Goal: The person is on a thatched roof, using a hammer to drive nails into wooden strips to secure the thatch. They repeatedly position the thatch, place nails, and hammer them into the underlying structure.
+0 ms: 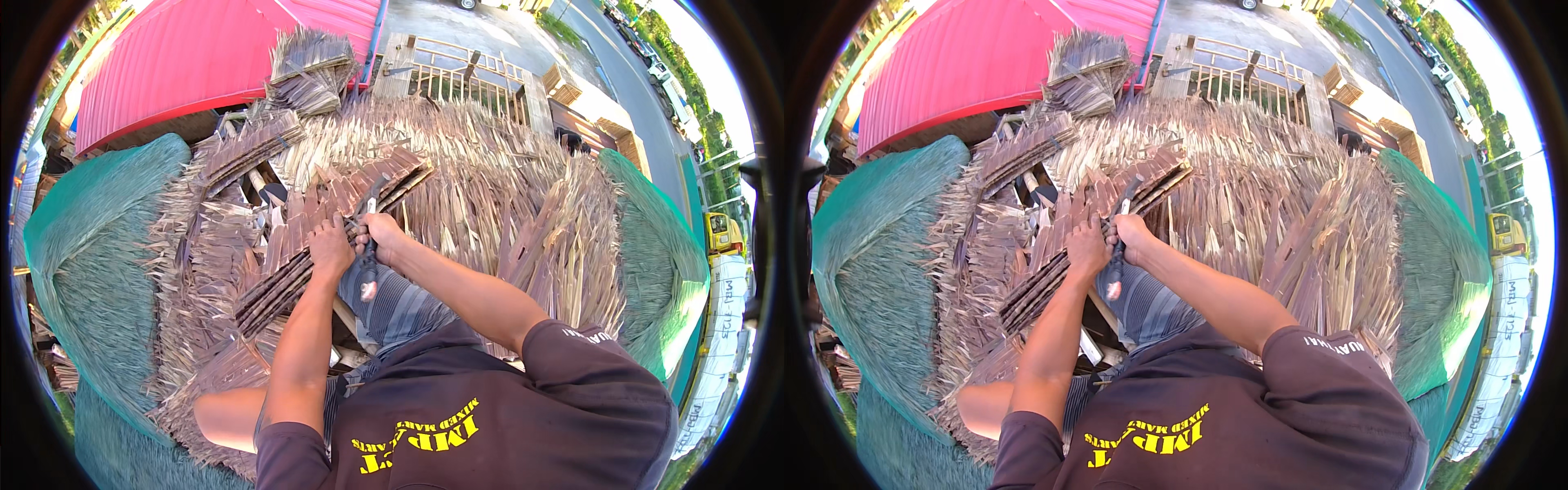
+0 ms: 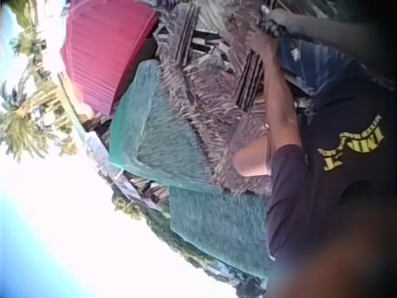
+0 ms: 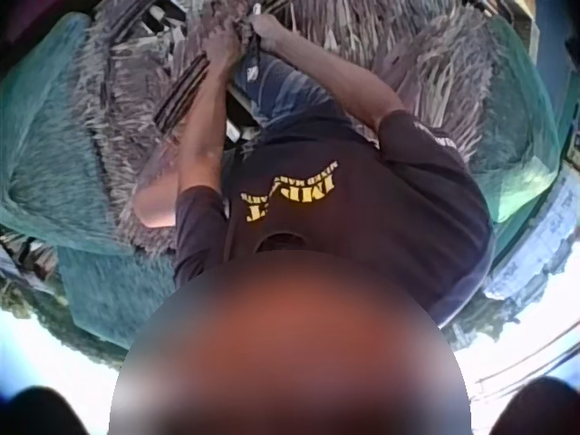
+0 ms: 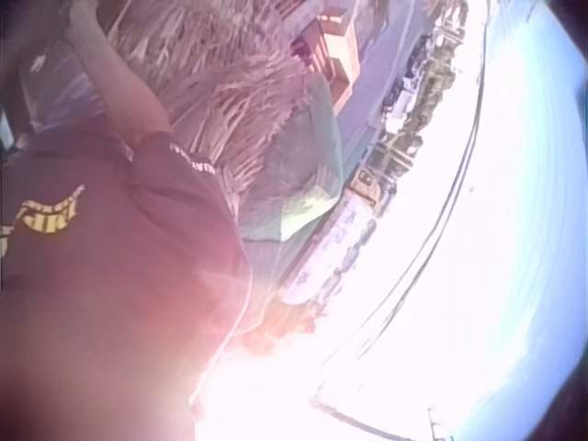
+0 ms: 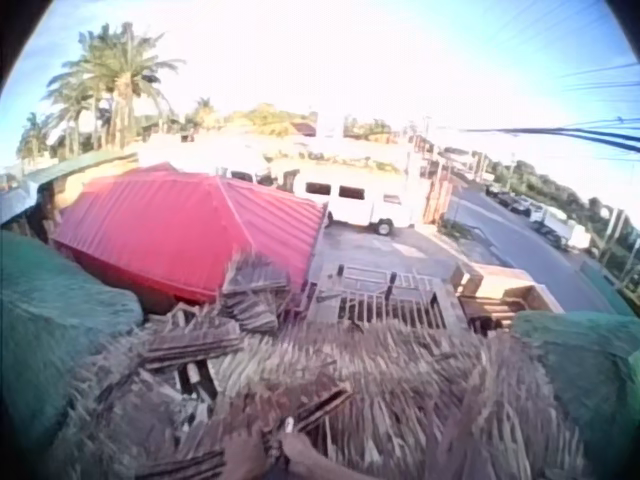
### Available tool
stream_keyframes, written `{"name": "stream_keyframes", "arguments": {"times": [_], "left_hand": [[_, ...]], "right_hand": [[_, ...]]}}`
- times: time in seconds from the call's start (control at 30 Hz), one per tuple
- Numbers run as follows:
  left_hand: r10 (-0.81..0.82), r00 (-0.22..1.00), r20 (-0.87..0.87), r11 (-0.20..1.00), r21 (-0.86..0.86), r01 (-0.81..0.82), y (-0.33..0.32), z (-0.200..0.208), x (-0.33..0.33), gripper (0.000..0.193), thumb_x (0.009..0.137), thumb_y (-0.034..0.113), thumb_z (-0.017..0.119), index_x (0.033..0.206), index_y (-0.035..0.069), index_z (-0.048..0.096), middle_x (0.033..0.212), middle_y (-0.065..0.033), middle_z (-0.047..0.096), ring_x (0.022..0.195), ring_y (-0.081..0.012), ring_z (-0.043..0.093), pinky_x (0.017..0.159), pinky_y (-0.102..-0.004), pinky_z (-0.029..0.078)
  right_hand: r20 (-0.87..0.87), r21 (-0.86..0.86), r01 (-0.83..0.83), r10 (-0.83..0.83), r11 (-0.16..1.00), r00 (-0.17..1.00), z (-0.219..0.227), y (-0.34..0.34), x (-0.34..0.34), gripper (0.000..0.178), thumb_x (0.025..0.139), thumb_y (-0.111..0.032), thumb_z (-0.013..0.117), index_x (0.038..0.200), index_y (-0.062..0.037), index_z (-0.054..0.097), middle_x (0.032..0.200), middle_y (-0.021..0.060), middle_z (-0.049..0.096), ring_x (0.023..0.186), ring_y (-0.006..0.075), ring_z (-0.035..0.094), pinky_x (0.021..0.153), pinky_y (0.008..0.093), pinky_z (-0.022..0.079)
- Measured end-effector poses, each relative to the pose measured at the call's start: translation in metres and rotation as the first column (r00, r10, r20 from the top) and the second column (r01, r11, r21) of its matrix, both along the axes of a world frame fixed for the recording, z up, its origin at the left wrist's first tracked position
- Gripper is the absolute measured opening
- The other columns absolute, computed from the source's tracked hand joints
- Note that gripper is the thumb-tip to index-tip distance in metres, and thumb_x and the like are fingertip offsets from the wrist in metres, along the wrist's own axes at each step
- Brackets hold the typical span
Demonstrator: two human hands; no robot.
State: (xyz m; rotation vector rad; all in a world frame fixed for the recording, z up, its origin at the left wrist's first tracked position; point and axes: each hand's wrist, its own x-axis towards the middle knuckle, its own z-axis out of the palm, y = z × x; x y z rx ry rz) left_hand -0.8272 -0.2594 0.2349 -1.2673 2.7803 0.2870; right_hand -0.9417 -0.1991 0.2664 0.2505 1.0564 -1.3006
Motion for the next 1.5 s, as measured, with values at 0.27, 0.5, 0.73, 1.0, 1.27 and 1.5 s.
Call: {"name": "stream_keyframes", "arguments": {"times": [0.27, 0.5, 0.73, 1.0, 1.27, 1.5], "left_hand": [[0.017, 0.974, -0.226, 0.995, -0.09, -0.039, -0.015, -0.045, 0.027, 0.06, 0.079, 0.033, 0.073, 0.13, 0.004, 0.056, 0.109, -0.0144, 0.066, 0.107, -0.0311, 0.063, 0.094, -0.0443, 0.046], [0.193, 0.958, -0.211, 0.981, 0.012, -0.195, -0.086, -0.057, 0.039, 0.048, 0.076, 0.013, 0.068, 0.122, 0.001, 0.06, 0.106, -0.018, 0.071, 0.115, -0.0349, 0.062, 0.102, -0.0455, 0.046], [0.309, 0.947, -0.083, 0.945, 0.138, -0.296, -0.156, 0.013, 0.089, 0.064, 0.075, 0.03, 0.075, 0.123, -0.005, 0.052, 0.104, -0.0294, 0.068, 0.101, -0.0436, 0.067, 0.088, -0.0492, 0.055], [0.37, 0.906, -0.207, 0.929, 0.046, -0.368, -0.218, 0.1, 0.2, 0.053, 0.074, 0.027, 0.073, 0.115, -0.001, 0.056, 0.101, -0.0308, 0.068, 0.099, -0.0466, 0.065, 0.087, -0.0525, 0.052], [0.394, 0.861, -0.32, 0.776, -0.387, -0.499, -0.18, 0.259, 0.263, 0.049, 0.082, 0.028, 0.069, 0.121, 0.003, 0.053, 0.101, -0.0265, 0.069, 0.098, -0.0461, 0.065, 0.085, -0.0537, 0.052], [0.178, 0.911, -0.371, 0.747, -0.552, -0.371, -0.184, 0.271, 0.255, 0.059, 0.082, 0.026, 0.074, 0.13, 0.007, 0.046, 0.112, -0.0197, 0.066, 0.102, -0.0433, 0.065, 0.086, -0.0516, 0.052]], "right_hand": [[0.657, -0.074, -0.041, 0.079, 0.996, 0.75, 0.014, 0.0, 0.006, 0.024, 0.094, -0.01, 0.042, 0.07, -0.0133, 0.042, 0.057, -0.0045, 0.038, 0.044, 0.0075, 0.037, 0.039, 0.0245, 0.034], [0.269, 0.033, -0.229, 0.212, 0.973, 0.94, 0.138, 0.06, 0.011, 0.035, 0.103, -0.022, 0.047, 0.069, -0.0137, 0.046, 0.051, -0.0026, 0.04, 0.037, 0.0133, 0.036, 0.036, 0.0305, 0.036], [-0.326, -0.278, -0.25, 0.153, 0.928, 0.933, 0.209, 0.036, -0.061, 0.018, 0.097, -0.011, 0.048, 0.115, -0.0098, 0.051, 0.062, -0.006, 0.037, 0.041, 0.0041, 0.034, 0.033, 0.0222, 0.03], [-0.617, -0.007, -0.573, 0.448, 0.82, 0.648, 0.116, 0.006, -0.022, 0.012, 0.099, -0.011, 0.052, 0.11, -0.0069, 0.053, 0.063, -0.0037, 0.041, 0.044, 0.0083, 0.038, 0.039, 0.0282, 0.032], [-0.747, 0.147, -0.388, 0.36, 0.91, 0.559, 0.072, 0.06, -0.04, 0.014, 0.097, -0.013, 0.054, 0.109, -0.006, 0.056, 0.067, 0.0, 0.049, 0.046, 0.011, 0.043, 0.04, 0.0298, 0.036], [-0.956, 0.069, -0.536, 0.21, 0.842, 0.206, 0.121, 0.017, 0.002, 0.014, 0.096, -0.012, 0.057, 0.107, -0.0037, 0.058, 0.075, 0.0009, 0.052, 0.065, 0.0097, 0.047, 0.06, 0.0298, 0.041]]}}
